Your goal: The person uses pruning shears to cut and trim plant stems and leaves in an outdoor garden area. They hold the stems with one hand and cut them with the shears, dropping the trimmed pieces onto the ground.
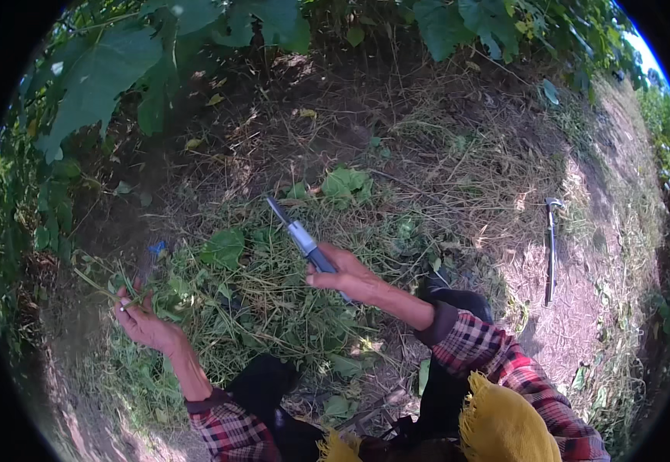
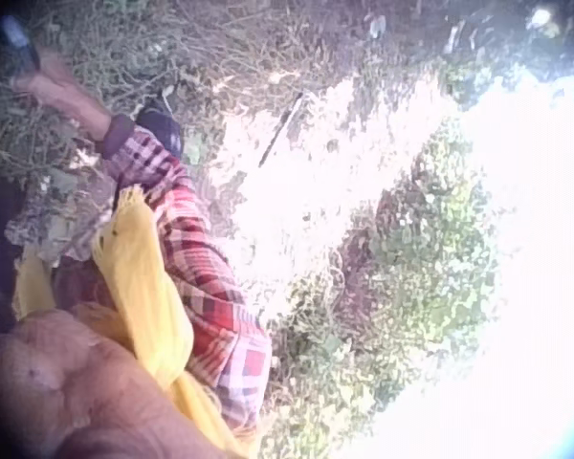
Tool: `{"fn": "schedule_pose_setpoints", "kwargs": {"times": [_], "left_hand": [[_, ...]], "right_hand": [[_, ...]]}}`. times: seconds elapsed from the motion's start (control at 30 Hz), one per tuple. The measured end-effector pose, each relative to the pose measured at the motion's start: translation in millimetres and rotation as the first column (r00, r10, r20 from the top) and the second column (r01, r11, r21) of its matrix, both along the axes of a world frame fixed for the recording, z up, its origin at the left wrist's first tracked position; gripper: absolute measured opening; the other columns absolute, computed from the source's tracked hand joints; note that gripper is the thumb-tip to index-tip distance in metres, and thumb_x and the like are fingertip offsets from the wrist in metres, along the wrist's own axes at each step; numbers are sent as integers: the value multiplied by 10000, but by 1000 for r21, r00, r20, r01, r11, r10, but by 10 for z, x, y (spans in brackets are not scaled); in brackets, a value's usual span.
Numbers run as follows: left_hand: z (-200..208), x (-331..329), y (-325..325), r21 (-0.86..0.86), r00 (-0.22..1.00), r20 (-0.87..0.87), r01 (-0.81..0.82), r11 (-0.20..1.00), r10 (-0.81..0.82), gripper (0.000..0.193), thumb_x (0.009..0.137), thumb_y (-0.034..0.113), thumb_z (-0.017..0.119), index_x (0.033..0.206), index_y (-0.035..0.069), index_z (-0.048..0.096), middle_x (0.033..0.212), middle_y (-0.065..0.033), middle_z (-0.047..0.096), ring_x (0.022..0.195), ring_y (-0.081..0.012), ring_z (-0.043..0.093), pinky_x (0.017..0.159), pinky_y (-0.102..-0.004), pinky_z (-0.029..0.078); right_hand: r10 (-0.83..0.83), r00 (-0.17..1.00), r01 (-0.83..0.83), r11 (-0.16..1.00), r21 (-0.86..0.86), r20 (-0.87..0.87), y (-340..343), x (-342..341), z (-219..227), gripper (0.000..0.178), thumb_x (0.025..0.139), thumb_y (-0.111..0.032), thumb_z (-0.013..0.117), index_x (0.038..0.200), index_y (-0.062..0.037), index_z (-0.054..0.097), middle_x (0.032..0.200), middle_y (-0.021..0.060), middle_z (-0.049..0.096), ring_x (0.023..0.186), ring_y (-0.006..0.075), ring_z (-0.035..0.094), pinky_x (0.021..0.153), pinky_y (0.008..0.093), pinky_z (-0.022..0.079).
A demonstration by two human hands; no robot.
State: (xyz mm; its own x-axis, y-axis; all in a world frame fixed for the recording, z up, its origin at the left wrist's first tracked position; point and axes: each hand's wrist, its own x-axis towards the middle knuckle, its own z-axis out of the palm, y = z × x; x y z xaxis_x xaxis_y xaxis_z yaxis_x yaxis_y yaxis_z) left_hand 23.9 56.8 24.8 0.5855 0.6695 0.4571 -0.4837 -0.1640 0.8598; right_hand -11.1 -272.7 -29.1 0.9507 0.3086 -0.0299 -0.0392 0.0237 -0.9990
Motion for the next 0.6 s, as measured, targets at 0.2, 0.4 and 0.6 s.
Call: {"fn": "schedule_pose_setpoints", "kwargs": {"times": [0.2, 0.4, 0.6], "left_hand": [[31, -322, 911, 76, 944, -23, -326, 942, 329, 241, 992, 96, 383, 1093, -29, 563, 1089, -135, 579, 973, -213, 580, 737, -356, 578], [-263, -543, 1451, -761, 998, -14, -50, 646, 60, 219, 1004, 107, 321, 1159, -12, 419, 1133, -274, 550, 1015, -359, 606, 844, -487, 568], [33, -466, 962, -237, 966, -248, -135, 962, 74, 190, 975, 152, 417, 1008, 17, 547, 890, -192, 661, 798, -281, 678, 638, -398, 584]], "right_hand": [[-195, 958, 234, 954, 186, -209, -131, 120, -199, 422, 834, -242, 608, 1147, 12, 485, 924, 91, 578, 822, 193, 612, 771, 347, 508], [-83, 918, 249, 880, 404, -387, 119, -36, -352, 429, 850, -225, 607, 1185, 17, 488, 980, 98, 580, 898, 227, 610, 811, 441, 539], [-8, 940, 110, 953, 283, -341, 271, -90, -439, 483, 844, -225, 615, 1226, 35, 479, 988, 111, 589, 901, 229, 614, 802, 423, 541]]}}
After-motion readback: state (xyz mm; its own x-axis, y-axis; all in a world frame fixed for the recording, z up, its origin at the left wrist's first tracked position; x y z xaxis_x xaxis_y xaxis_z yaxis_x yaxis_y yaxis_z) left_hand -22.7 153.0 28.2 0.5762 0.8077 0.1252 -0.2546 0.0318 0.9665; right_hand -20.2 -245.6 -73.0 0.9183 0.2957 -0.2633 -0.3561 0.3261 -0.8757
